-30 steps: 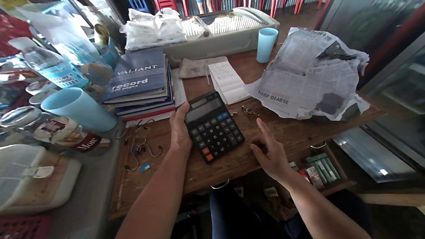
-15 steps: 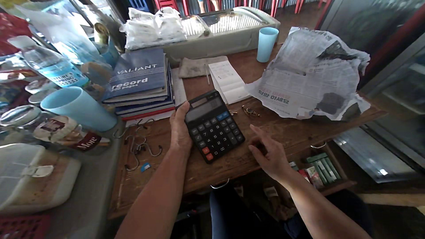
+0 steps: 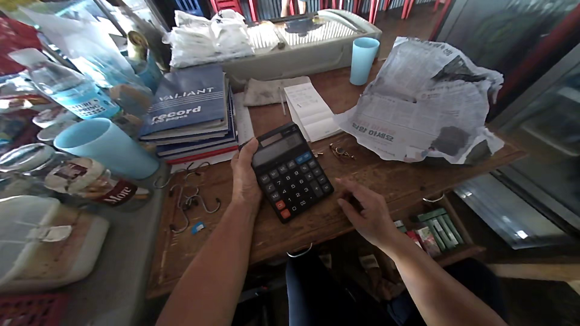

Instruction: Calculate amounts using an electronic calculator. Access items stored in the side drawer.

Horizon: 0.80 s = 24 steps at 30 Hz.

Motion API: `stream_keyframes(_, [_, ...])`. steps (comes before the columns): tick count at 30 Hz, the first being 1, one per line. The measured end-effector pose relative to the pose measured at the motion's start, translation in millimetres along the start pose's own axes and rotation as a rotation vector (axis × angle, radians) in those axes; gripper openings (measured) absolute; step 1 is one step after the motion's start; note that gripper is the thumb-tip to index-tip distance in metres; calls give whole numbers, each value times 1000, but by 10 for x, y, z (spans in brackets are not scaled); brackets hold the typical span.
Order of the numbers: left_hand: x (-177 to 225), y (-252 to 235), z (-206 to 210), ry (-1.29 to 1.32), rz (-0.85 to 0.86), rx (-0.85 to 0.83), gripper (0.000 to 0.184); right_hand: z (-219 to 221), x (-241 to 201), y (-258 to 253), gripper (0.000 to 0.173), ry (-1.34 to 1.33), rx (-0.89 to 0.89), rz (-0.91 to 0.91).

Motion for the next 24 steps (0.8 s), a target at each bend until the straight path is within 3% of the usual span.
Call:
stream_keyframes(3, [-4,2,2,5,3,-5,27,5,-18,0,33,13,-5,-16])
stream_keyframes(7, [-1,-2,12,5,9,-24,28,-6,-43,-1,16,31,5,-17])
stream_keyframes(17, [5,13,3,7,-17,3,25,12,-76,1,39,44,-35,-69])
stream_keyframes(24, [7,13,-6,-17,-12,8,25,-25,-13,10,32,50,21,-1])
Point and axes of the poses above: each hand's wrist, its own y-axis away from the middle knuckle, its own z-axis out of the palm, x = y × z, the point moved 10 cm from there along -y, towards the middle knuckle, and after that the axes turned 15 degrees about -y, right-handed, at the moved point
